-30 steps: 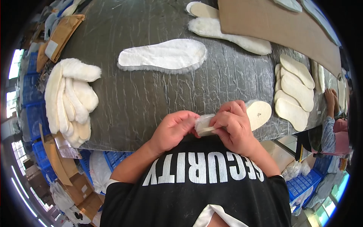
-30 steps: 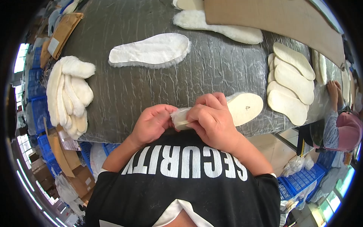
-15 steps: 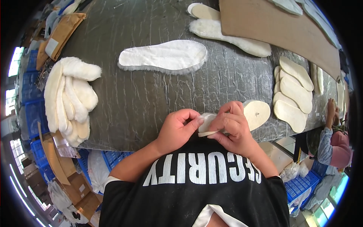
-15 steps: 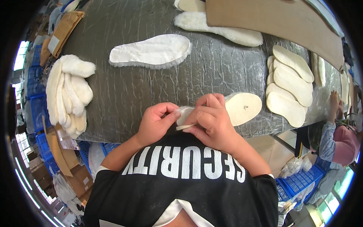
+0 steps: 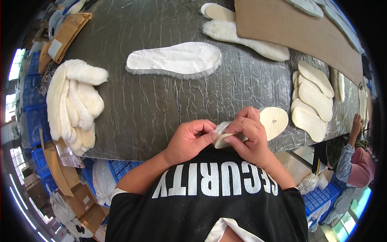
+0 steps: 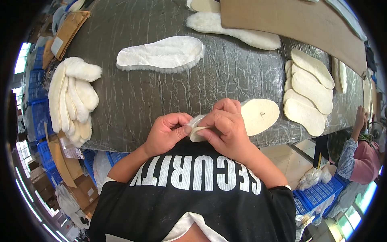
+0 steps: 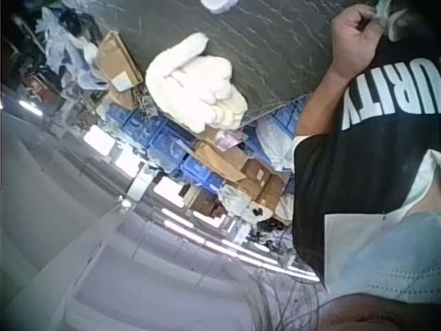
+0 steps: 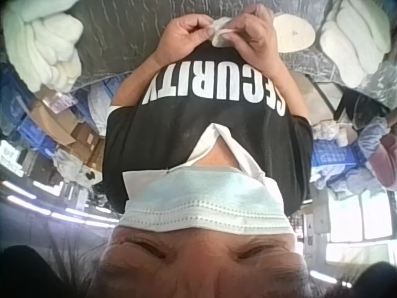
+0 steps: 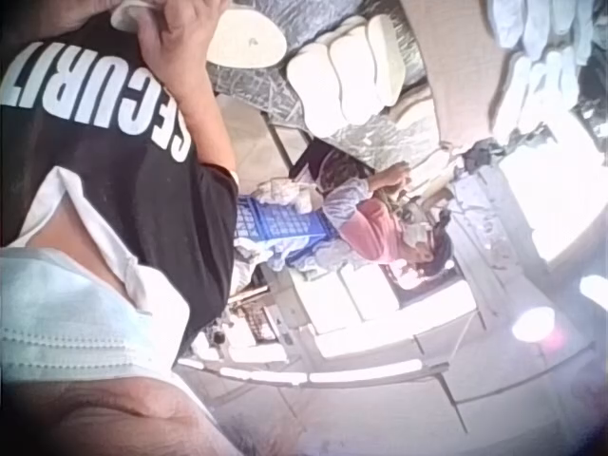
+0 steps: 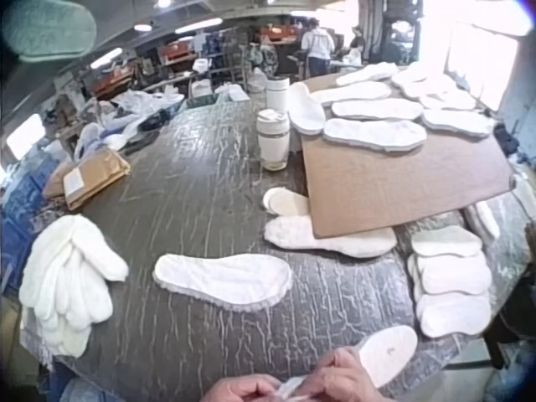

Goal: Manually assembling or checking shoe insole components by layering foam and fabric pieces.

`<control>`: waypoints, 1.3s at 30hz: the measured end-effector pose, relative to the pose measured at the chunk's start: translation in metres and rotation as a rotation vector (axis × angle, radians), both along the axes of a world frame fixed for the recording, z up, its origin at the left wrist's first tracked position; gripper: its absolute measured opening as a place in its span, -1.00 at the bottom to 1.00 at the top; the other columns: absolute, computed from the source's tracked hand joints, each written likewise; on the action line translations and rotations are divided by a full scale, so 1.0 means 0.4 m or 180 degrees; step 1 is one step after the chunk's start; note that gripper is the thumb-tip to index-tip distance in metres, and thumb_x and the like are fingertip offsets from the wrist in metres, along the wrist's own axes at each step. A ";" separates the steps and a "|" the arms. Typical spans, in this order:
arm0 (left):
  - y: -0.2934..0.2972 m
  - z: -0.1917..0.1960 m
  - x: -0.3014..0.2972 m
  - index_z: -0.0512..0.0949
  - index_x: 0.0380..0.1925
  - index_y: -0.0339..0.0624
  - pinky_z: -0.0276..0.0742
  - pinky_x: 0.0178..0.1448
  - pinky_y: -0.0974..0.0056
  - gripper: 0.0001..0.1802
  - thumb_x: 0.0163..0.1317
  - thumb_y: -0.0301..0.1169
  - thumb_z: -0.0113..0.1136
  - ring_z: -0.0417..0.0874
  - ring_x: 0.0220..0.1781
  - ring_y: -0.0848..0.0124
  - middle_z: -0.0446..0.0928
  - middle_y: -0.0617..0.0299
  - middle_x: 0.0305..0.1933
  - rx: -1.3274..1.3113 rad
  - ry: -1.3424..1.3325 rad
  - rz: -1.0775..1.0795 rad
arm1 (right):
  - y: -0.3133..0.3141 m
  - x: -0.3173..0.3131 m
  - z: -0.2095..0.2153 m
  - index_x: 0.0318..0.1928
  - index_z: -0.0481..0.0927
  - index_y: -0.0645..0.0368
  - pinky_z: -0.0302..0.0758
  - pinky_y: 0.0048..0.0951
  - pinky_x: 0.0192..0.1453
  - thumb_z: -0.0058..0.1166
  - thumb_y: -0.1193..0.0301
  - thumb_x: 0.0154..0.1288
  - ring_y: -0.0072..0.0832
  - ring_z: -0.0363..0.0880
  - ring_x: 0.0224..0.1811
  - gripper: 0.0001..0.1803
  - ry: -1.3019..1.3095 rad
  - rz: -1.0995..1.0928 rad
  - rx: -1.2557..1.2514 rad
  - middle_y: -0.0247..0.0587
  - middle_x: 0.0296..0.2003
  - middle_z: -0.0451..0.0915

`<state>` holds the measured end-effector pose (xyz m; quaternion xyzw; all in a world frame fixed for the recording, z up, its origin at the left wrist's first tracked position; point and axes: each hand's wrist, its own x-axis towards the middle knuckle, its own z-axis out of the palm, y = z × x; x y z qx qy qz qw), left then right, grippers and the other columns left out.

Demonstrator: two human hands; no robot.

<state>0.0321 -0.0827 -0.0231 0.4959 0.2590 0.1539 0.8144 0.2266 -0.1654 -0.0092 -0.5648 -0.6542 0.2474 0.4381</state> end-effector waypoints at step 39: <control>-0.004 0.006 -0.002 0.59 -0.29 -0.34 0.46 -0.27 0.44 -0.89 0.17 -0.60 0.28 0.56 -0.29 0.55 0.56 0.18 -0.20 0.1736 0.0263 -0.0168 | -0.007 -0.006 -0.020 -0.31 0.61 0.04 0.26 -0.26 -0.08 0.43 0.41 -0.17 -0.35 0.48 -0.25 -0.67 -0.0175 -0.0203 0.0165 -0.47 -0.37 0.60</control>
